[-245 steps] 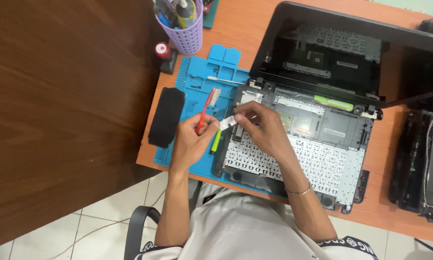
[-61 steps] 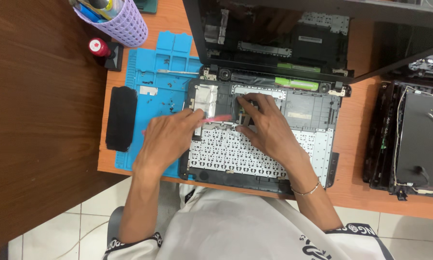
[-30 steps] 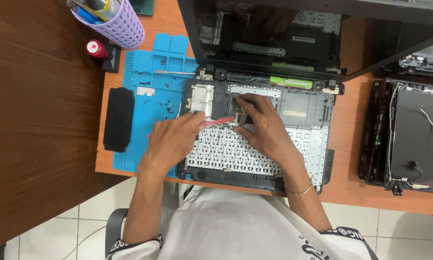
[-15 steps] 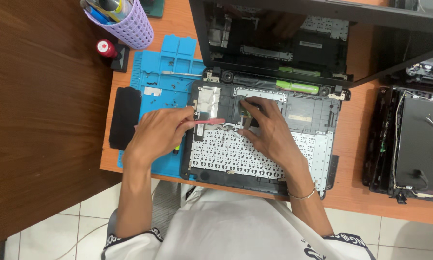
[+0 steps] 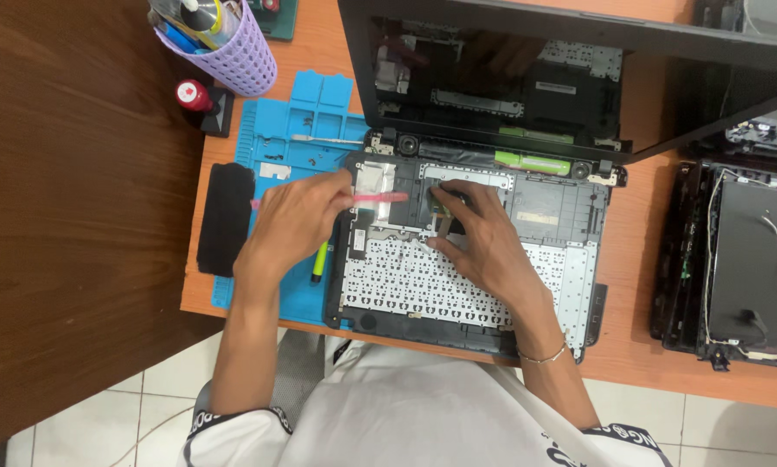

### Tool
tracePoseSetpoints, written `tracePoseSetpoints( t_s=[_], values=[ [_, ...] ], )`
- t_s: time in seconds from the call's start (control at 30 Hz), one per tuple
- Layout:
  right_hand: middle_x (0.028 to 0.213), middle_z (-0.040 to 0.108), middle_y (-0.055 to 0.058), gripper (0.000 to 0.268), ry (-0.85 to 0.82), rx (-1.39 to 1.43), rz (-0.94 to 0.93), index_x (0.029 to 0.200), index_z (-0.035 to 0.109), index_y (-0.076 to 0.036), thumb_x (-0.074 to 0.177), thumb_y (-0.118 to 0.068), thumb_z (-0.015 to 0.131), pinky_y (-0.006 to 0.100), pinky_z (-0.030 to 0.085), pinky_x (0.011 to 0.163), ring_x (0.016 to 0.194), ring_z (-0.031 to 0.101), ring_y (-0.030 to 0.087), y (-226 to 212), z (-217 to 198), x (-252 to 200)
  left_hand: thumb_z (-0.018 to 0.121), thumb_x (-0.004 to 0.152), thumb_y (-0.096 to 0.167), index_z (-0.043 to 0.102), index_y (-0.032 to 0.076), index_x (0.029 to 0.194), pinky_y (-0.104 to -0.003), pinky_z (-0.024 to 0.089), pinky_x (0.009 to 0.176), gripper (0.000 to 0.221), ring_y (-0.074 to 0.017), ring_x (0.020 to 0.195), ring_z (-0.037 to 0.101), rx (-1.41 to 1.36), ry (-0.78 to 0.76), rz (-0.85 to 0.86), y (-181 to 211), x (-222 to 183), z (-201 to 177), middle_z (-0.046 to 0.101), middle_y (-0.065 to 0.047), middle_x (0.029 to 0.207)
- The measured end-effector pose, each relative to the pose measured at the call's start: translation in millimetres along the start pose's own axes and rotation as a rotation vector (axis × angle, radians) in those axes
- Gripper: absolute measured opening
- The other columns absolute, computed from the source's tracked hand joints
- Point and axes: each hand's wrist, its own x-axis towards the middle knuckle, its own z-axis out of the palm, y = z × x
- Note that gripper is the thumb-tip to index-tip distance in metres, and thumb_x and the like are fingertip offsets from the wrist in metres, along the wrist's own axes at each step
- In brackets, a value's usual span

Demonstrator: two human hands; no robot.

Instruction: The person applies a cleaning substance to the internal components of an open laptop using a brush, moving it across various surfaces and around the motherboard.

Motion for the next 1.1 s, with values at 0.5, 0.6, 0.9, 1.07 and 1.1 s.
tracePoseSetpoints(
  t_s=[0.5, 0.6, 0.9, 1.07, 1.1],
  values=[
    [0.137, 0.056, 0.015, 0.067, -0.007, 0.007, 0.011, 0.136, 0.062, -0.002, 0.075, -0.017, 0.085, 0.045, 0.047, 0.106, 0.126, 0.053, 0.036, 2.0, -1.3, 0.7, 0.064, 0.097, 0.022, 0.064, 0.007, 0.095, -0.052, 0.048, 0.061, 0.015, -0.0408, 0.073, 0.067, -0.070, -0.089, -0.045, 10.7, -2.6, 0.0, 0.070, -0.014, 0.078],
    [0.137, 0.056, 0.015, 0.067, -0.011, 0.000, 0.028, 0.136, 0.062, -0.002, 0.075, -0.017, 0.085, 0.045, 0.047, 0.106, 0.126, 0.052, 0.035, 1.9, -0.6, 1.0, 0.065, 0.095, 0.023, 0.066, 0.008, 0.093, -0.052, 0.049, 0.063, 0.015, -0.0400, 0.073, 0.067, -0.021, -0.264, -0.109, 11.4, -4.7, -7.5, 0.069, -0.014, 0.074],
    [0.138, 0.056, 0.015, 0.068, -0.010, -0.014, 0.013, 0.137, 0.062, -0.003, 0.075, -0.019, 0.085, 0.045, 0.046, 0.107, 0.126, 0.053, 0.034, 3.4, 0.2, 1.0, 0.064, 0.096, 0.022, 0.066, 0.006, 0.092, -0.052, 0.049, 0.064, 0.017, -0.0398, 0.077, 0.068, -0.027, -0.139, -0.035, 21.8, -5.6, -0.5, 0.071, -0.014, 0.081],
    [0.138, 0.056, 0.015, 0.068, -0.012, -0.003, 0.019, 0.137, 0.062, -0.003, 0.075, -0.019, 0.085, 0.045, 0.046, 0.108, 0.127, 0.052, 0.034, 4.2, 0.7, 0.8, 0.064, 0.096, 0.022, 0.066, 0.005, 0.094, -0.052, 0.049, 0.064, 0.017, -0.0399, 0.077, 0.068, 0.002, -0.130, 0.001, 24.5, -7.0, 1.5, 0.071, -0.014, 0.082],
    [0.138, 0.055, 0.015, 0.068, -0.009, -0.003, 0.015, 0.137, 0.061, -0.003, 0.075, -0.019, 0.085, 0.045, 0.046, 0.108, 0.128, 0.052, 0.035, 4.4, 0.7, 0.7, 0.064, 0.096, 0.023, 0.066, 0.005, 0.093, -0.052, 0.049, 0.063, 0.018, -0.0401, 0.077, 0.068, 0.010, -0.108, 0.006, 24.5, -7.4, 0.3, 0.071, -0.014, 0.083]
  ],
)
